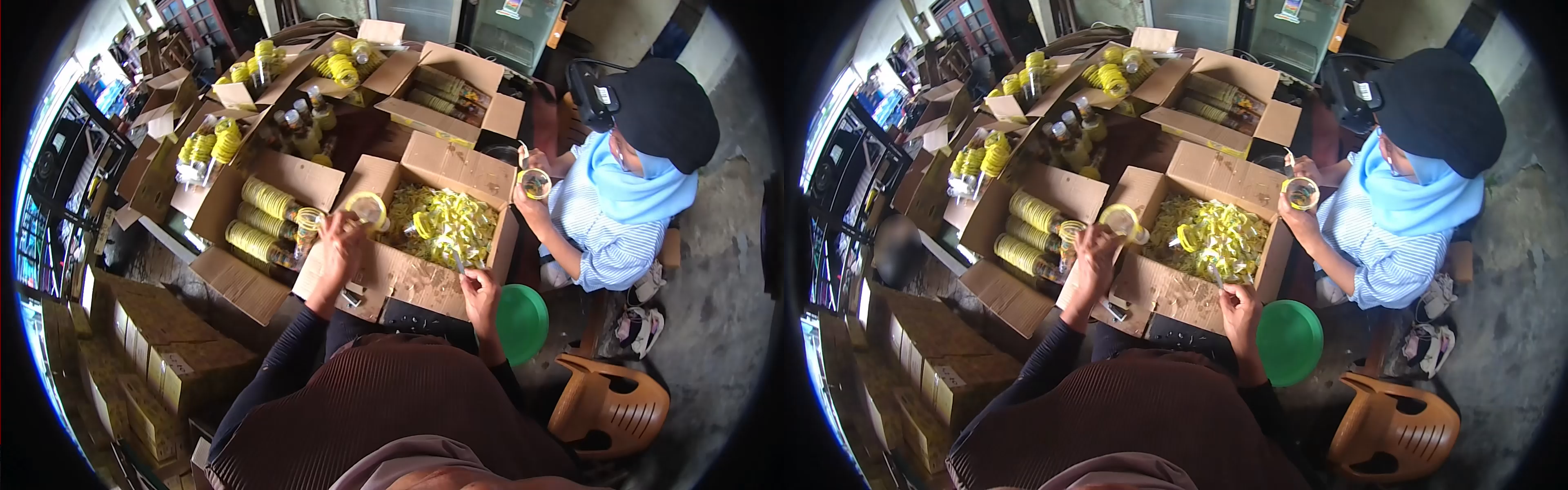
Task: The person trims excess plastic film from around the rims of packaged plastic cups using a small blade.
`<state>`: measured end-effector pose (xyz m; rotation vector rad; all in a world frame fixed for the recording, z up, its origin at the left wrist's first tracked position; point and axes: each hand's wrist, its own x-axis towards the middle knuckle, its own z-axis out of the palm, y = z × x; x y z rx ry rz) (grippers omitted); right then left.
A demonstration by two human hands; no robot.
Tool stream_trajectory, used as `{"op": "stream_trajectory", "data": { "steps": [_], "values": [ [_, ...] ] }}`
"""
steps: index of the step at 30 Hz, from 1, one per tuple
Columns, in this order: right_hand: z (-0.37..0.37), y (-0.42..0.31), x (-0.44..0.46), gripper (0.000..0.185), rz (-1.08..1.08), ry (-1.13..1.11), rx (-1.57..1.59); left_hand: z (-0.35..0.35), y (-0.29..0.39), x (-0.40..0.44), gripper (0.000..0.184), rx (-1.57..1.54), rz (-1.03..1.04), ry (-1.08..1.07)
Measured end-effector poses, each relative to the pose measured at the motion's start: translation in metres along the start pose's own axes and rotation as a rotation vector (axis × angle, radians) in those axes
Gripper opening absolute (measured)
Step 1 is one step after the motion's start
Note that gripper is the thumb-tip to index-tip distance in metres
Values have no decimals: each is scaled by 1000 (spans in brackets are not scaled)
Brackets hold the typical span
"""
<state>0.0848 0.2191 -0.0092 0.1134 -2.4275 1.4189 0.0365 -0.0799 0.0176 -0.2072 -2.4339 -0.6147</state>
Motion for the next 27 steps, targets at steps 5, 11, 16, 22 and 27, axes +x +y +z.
{"op": "stream_trajectory", "data": {
  "steps": [5, 11, 16, 22, 27],
  "values": [
    [0, 1, -1, 12, -12, -10, -16, -39, -71, 33, 17, 175, -53, 4],
    [7, 3, 4, 13, -46, -38, -3, -29, -136, 32, 19, 257, -14, -235],
    [6, 3, 4, 13, -42, -50, -5, -14, -162, 34, 11, 367, 76, -420],
    [-1, 11, -2, 13, -40, -30, -46, -7, -167, 17, 36, 417, -51, -701],
    [-4, 17, -7, 13, -9, -20, -45, -7, -173, 7, 47, 440, -34, -785]
  ]
}}
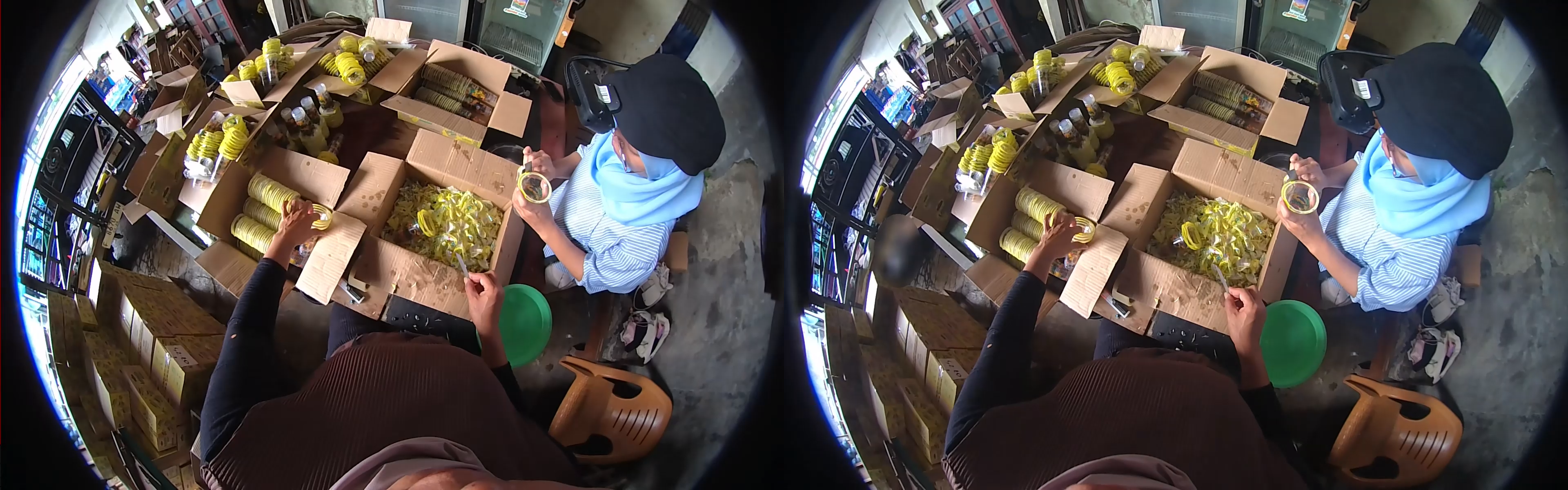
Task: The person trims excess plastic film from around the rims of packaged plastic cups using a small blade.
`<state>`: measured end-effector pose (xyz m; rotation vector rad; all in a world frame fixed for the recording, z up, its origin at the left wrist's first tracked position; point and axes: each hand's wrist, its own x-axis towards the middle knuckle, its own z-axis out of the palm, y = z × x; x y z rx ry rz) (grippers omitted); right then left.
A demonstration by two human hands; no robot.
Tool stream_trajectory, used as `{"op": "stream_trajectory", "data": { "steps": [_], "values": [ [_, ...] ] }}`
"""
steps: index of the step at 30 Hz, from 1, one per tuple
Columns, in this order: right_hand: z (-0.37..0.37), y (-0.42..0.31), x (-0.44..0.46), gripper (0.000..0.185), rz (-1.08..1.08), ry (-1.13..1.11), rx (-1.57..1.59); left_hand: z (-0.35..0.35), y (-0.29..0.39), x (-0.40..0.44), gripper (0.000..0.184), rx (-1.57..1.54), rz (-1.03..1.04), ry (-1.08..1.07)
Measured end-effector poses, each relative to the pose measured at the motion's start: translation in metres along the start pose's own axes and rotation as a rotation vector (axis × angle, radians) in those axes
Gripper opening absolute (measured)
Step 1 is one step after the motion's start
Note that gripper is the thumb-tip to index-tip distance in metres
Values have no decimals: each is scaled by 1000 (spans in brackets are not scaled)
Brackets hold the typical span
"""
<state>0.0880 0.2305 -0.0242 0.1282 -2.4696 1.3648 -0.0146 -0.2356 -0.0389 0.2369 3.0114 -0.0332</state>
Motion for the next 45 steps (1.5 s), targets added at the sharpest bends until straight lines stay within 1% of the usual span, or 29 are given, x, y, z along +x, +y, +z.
{"op": "stream_trajectory", "data": {
  "steps": [4, 6, 7, 8, 10, 11, 12, 14, 16, 18, 19, 21, 22, 24, 25, 26, 28, 29, 30, 32, 33, 34, 36, 37, 38, 40, 44, 45],
  "values": [
    [1, 1, -2, 13, 18, 5, 13, 12, 1, -3, 47, 4, -33, -50],
    [0, 0, -2, 13, 6, 19, 14, 10, 8, -5, 46, 47, -24, 74],
    [-1, -1, -1, 13, -7, 28, 12, 5, 10, -4, 50, 27, -40, 68],
    [-2, 0, -1, 13, -4, 37, 10, 3, 17, -4, 50, 29, -32, 71],
    [-3, 1, -2, 12, -10, 51, 0, -2, 34, -3, 56, 10, -50, 293],
    [-3, 1, -2, 12, -6, 58, -2, -5, 44, 2, 62, 8, -38, 287],
    [-4, 1, -3, 12, -2, 58, 6, -22, 66, 4, 60, -18, -15, 275],
    [-5, 3, -4, 12, 1, 62, 8, -5, 94, 24, 55, -72, 79, 408],
    [-6, 4, -6, 12, -8, 59, 11, -12, 137, 40, 49, -127, 152, 337],
    [-8, 0, -9, 11, -11, 77, 2, 1, 172, 58, 42, -179, 276, 410],
    [-9, -2, -11, 10, 9, 78, 1, 10, 184, 69, 42, -181, 283, 412],
    [-10, 6, -18, 9, 22, 92, 45, 28, 203, 90, 32, -230, 489, 384],
    [-12, 5, -23, 9, 28, 97, 42, 33, 210, 97, 32, -232, 497, 381],
    [-12, 2, -33, 8, 99, 101, 28, 46, 222, 110, 22, -37, 573, 263],
    [-13, 0, -38, 9, 113, 91, 29, 60, 222, 116, 15, 85, 618, 392],
    [-14, -2, -44, 9, 121, 99, 28, 72, 221, 123, 15, 86, 628, 388],
    [-14, -7, -53, 9, 104, 63, 59, 72, 222, 129, 13, 318, 642, 60],
    [-13, -7, -57, 9, 115, 74, 61, 73, 219, 128, 11, 416, 670, 59],
    [-11, -9, -61, 10, 118, 49, 80, 84, 212, 131, 11, 420, 684, 55],
    [-10, -10, -65, 10, 128, 31, 96, 109, 203, 138, 10, 409, 602, 179],
    [-11, -12, -65, 10, 128, 11, 88, 47, 218, 126, 14, 383, 644, -101],
    [-11, -13, -65, 10, 126, -13, 80, 52, 216, 125, 14, 382, 650, -102],
    [-11, -15, -65, 10, 120, -9, 85, 71, 204, 123, 14, 168, 591, 230],
    [-10, -16, -64, 10, 110, -8, 92, 75, 202, 127, 14, 207, 522, 125],
    [-10, -16, -64, 10, 106, -11, 91, 78, 198, 130, 14, 206, 517, 128],
    [-8, -15, -65, 10, 94, -22, 71, 59, 194, 124, 15, 162, 567, 104],
    [-8, -16, -65, 10, 80, -46, 58, 35, 189, 106, 9, 77, 556, 172],
    [-8, -17, -65, 10, 76, -50, 45, 32, 188, 103, 8, -9, 564, 212]
  ]
}}
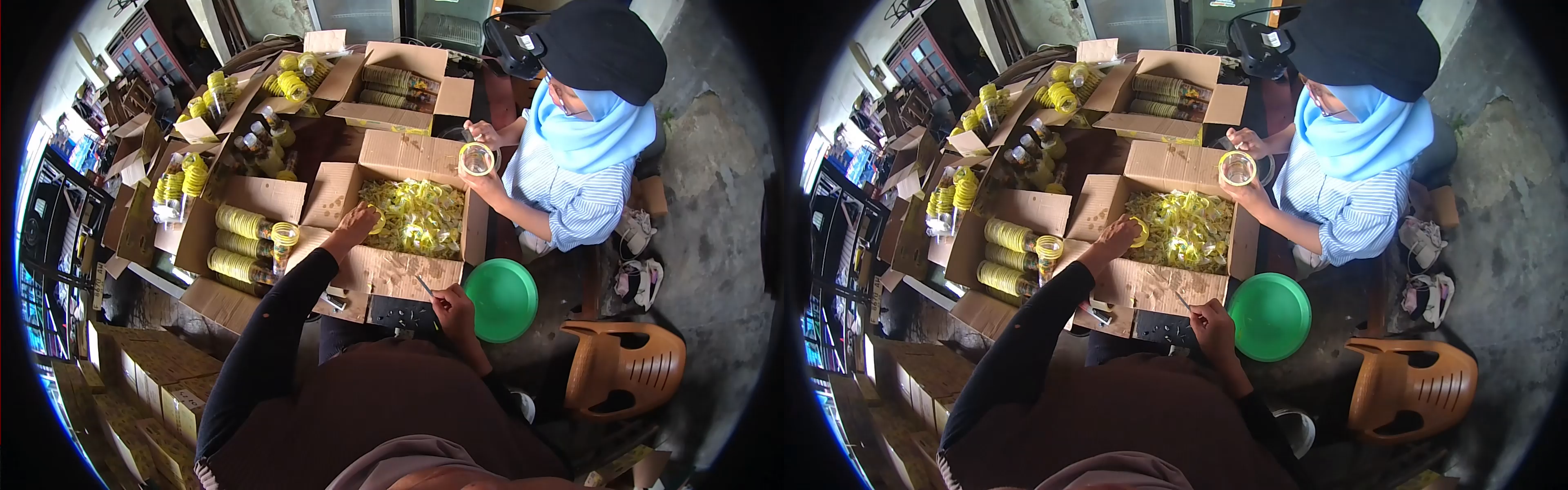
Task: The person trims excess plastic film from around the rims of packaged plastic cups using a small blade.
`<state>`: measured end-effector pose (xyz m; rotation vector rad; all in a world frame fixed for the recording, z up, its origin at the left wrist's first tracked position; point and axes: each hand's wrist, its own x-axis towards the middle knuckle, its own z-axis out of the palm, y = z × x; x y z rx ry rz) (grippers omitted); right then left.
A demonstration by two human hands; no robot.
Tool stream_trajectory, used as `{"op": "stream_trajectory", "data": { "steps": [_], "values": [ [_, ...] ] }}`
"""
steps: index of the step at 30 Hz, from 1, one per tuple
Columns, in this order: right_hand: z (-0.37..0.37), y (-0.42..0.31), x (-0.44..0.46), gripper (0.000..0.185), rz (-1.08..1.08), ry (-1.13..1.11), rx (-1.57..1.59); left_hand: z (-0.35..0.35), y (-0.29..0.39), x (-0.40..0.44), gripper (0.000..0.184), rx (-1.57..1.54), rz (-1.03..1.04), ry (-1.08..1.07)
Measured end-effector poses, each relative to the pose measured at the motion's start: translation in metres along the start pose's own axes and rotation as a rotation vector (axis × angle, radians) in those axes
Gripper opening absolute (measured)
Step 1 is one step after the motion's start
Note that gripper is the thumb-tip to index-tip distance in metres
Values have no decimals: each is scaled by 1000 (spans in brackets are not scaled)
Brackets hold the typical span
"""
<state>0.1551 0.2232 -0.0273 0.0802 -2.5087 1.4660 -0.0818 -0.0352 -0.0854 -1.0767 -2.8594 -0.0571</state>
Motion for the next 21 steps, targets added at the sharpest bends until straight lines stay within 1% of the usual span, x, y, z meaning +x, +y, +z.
{"op": "stream_trajectory", "data": {
  "steps": [1, 2, 4, 5, 7, 8, 9, 11, 12, 15, 16, 18, 19, 21],
  "values": [
    [0, 0, 0, 10, -4, -4, -13, -4, 1, -3, 7, -71, 0, 61],
    [0, 0, 1, 10, -10, -11, -16, -8, 1, -5, 7, -72, -8, 66],
    [1, -1, 2, 9, -3, -8, -18, -20, 3, -7, 15, -237, -93, 65],
    [0, -1, 3, 9, -8, -14, -21, -27, 4, -9, 15, -238, -100, 70],
    [1, -2, 4, 8, -18, -10, -21, -40, 7, -17, 22, -266, -149, 214],
    [1, -2, 5, 8, -21, -16, -21, -41, 2, -19, 29, -331, -122, 293],
    [2, -1, 6, 7, -30, -23, -11, -43, -1, -20, 29, -331, -129, 296],
    [2, 0, 8, 7, -44, -34, -3, -47, -8, -22, 28, -485, -225, 248],
    [2, -1, 9, 6, -33, -53, -10, -49, -11, -23, 28, -484, -230, 253],
    [1, -1, 12, 6, -31, -78, -9, -52, -19, -24, 31, -643, -271, 333],
    [1, -2, 12, 6, -33, -82, -1, -51, -22, -25, 31, -641, -271, 337],
    [1, -3, 13, 6, -40, -82, 4, -50, -22, -26, 33, -624, -289, 461],
    [0, -3, 14, 6, -43, -82, 11, -52, -22, -27, 33, -623, -288, 465],
    [-2, -3, 15, 7, -46, -83, 12, -52, -20, -29, 35, -657, -412, 423]
  ]
}}
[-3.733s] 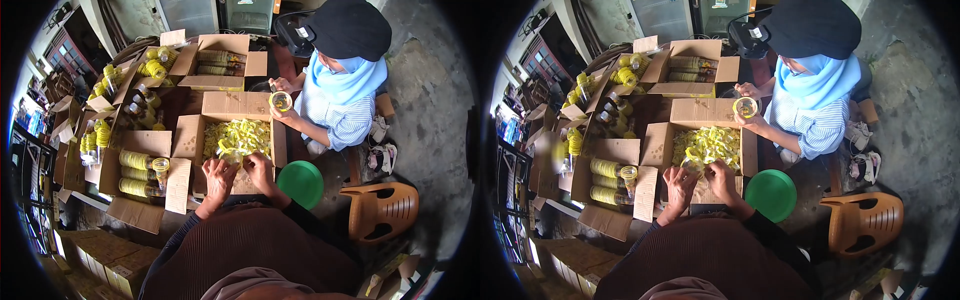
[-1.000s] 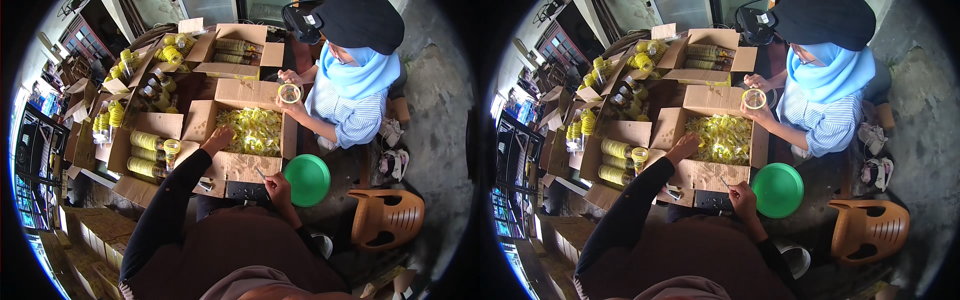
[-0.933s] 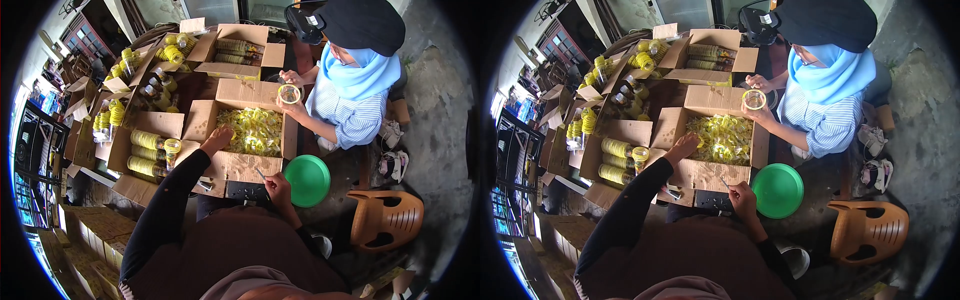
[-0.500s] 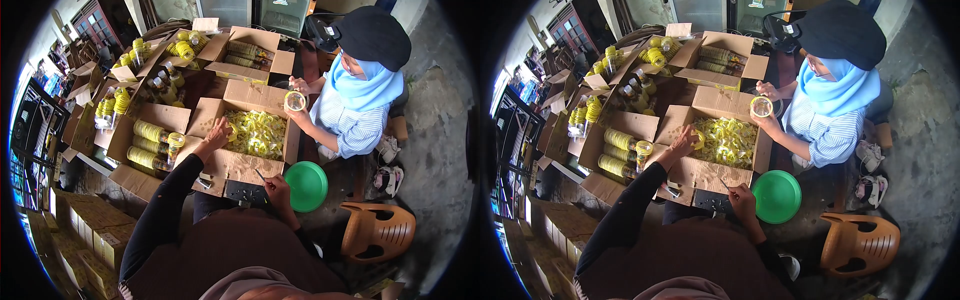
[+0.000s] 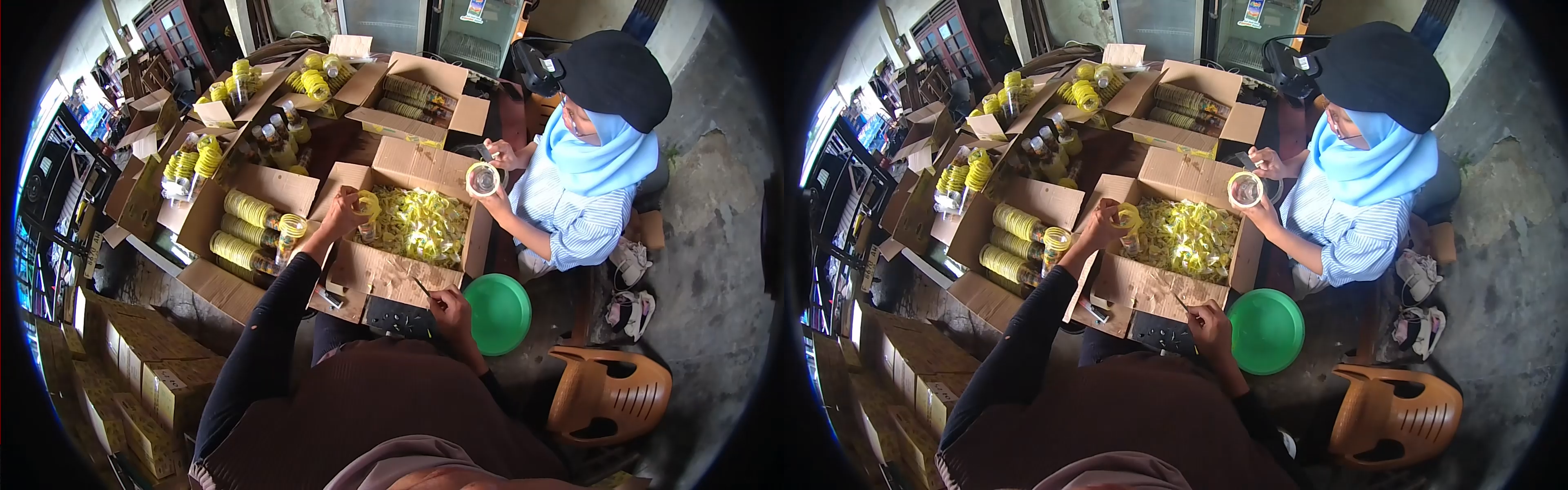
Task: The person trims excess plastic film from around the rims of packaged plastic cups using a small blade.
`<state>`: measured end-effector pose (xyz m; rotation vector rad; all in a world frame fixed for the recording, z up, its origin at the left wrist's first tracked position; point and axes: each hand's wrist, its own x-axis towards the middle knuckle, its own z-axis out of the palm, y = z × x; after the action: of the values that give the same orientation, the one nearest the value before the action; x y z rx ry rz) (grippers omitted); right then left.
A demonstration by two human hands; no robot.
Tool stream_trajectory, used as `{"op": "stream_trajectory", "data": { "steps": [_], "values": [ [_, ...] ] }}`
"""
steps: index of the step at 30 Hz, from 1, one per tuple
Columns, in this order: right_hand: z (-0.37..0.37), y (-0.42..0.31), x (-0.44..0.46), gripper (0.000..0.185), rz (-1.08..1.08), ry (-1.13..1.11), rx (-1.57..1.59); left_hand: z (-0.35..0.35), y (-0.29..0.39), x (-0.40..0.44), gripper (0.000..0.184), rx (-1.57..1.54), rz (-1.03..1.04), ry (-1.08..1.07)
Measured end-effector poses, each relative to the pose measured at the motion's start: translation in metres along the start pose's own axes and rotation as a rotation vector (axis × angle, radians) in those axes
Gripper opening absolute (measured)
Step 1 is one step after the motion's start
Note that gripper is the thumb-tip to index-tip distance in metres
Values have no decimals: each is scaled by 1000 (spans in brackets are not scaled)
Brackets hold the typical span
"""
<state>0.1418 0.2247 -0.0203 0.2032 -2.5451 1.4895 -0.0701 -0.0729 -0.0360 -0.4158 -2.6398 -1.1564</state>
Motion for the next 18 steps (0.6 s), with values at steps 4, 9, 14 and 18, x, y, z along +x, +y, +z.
{"op": "stream_trajectory", "data": {
  "steps": [4, 9, 14, 18],
  "values": [
    [-3, 4, 3, 7, -11, -2, -12, 3, 0, -5, 34, 70, 40, 23],
    [-1, 9, 8, 6, -14, -2, -19, 9, 2, -10, 36, 138, 36, -19],
    [1, 7, 11, 6, -12, -18, -25, 5, 11, -13, 48, 139, 136, 65],
    [4, 15, 13, 7, -40, 0, -51, -10, 7, -9, 69, -347, 58, 263]
  ]
}}
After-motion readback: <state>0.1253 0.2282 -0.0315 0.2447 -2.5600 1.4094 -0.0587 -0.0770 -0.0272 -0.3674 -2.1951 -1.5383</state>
